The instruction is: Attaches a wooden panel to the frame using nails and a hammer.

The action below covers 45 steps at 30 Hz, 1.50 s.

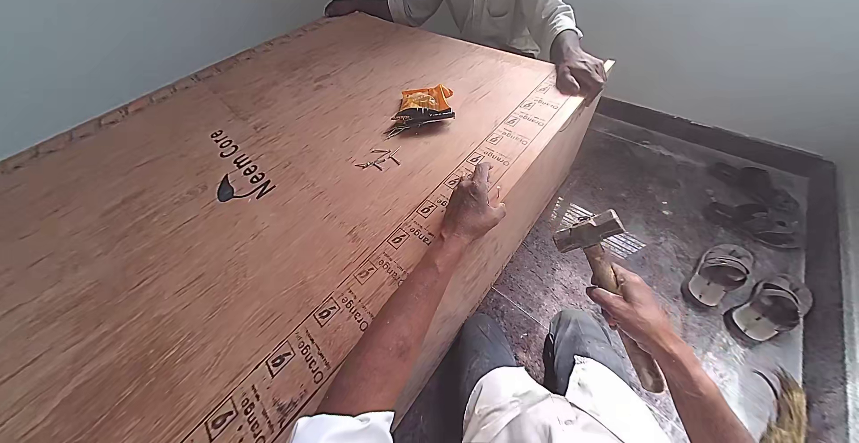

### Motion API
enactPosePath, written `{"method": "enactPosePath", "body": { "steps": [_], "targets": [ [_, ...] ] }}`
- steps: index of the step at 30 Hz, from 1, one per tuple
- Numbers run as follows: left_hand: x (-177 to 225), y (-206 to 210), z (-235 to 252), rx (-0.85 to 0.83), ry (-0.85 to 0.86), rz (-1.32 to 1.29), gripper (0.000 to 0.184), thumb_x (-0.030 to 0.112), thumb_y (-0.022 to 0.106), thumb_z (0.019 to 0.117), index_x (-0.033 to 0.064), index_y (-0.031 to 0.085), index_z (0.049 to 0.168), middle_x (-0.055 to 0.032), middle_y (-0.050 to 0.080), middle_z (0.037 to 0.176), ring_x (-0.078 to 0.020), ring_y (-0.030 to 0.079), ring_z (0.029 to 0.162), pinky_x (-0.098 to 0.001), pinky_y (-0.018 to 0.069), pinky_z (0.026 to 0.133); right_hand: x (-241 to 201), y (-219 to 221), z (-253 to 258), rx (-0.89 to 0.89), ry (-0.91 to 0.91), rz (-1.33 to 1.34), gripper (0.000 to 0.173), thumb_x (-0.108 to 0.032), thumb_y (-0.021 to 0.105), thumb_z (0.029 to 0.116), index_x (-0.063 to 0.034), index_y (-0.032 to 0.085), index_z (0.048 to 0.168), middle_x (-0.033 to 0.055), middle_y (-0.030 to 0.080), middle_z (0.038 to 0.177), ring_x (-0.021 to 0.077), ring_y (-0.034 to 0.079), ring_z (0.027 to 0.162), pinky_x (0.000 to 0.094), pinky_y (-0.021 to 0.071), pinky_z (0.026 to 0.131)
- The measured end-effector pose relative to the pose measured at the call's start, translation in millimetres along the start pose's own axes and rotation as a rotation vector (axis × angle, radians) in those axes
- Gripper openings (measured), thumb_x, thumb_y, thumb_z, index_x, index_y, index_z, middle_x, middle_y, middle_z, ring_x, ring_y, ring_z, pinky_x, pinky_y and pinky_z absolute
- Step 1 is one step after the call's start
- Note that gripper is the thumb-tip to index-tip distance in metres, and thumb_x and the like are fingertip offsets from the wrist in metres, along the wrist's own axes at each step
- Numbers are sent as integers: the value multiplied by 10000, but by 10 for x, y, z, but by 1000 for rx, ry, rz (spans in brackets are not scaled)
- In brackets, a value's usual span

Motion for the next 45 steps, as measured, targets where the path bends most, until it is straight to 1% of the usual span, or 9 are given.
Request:
{"method": "enactPosePath", "body": {
  "steps": [3,7,11,18,30,33,38,41,45],
  "targets": [
    [-21,-22,-3,75,-19,38,740,206,860,759,-35,541,1382,-228,701,1162,-373,707,1029,-551,573,884,292,113,-117,-4,118,121,163,-165,671,850,-83,565,943,10,528,585,128,499,396,298,470,396],
    [-22,-39,-7,24,-145,209,758,419,850,775,-35,617,1336,-224,674,1268,-380,655,1177,-561,498,1032,178,97,-65,21,7,67,217,-292,670,879,-102,577,925,-9,531,584,114,514,408,293,480,405],
    [-35,-57,-10,-88,-248,287,822,569,774,813,31,603,1410,-177,550,1500,-339,461,1447,-540,335,1206,-614,-145,97,49,-382,-87,235,-351,624,931,-124,610,992,-60,552,638,51,524,449,254,486,425],
    [-37,-99,12,-109,-217,290,837,583,770,803,9,614,1393,-174,582,1467,-318,492,1427,-525,375,1179,-2062,-375,154,187,-702,-282,252,-420,612,967,-172,576,997,-74,556,625,43,554,461,254,492,411],
    [-35,-95,36,-113,-220,282,782,573,801,779,16,675,1313,-164,583,1470,-331,496,1419,-540,414,1138,-499,1145,547,370,-142,677,121,-36,565,977,-23,491,882,1,471,484,116,499,368,288,494,389],
    [-20,-120,44,-125,-237,281,772,572,799,790,26,670,1321,-154,576,1481,-326,488,1428,-539,410,1137,-632,1319,682,375,-135,638,141,-21,565,972,-27,504,845,-3,485,482,101,501,364,270,489,389],
    [-27,-105,42,-127,-242,280,778,575,792,791,25,668,1328,-159,568,1489,-327,486,1430,-536,404,1145,-612,1305,710,386,-147,528,91,-54,578,975,9,531,1021,-2,500,536,100,510,390,279,500,410],
    [-21,-113,39,-130,-248,273,777,562,793,800,23,659,1342,-153,555,1505,-326,470,1443,-533,393,1155,-665,1357,684,390,-129,562,99,-31,570,965,-21,514,884,-7,492,497,99,510,378,274,494,402],
    [-37,-96,49,-119,-253,282,790,581,805,776,36,669,1332,-143,559,1503,-325,473,1439,-550,407,1133,-613,1272,723,358,-101,542,100,-53,576,972,-20,520,897,5,501,512,105,513,381,278,497,405]
  ]
}}
Point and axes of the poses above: each hand's wrist, its own z-axis towards the middle knuckle, its own y-axis out of the palm, x = y × z, the point moved 4 cm from there along z, towards the middle knuckle
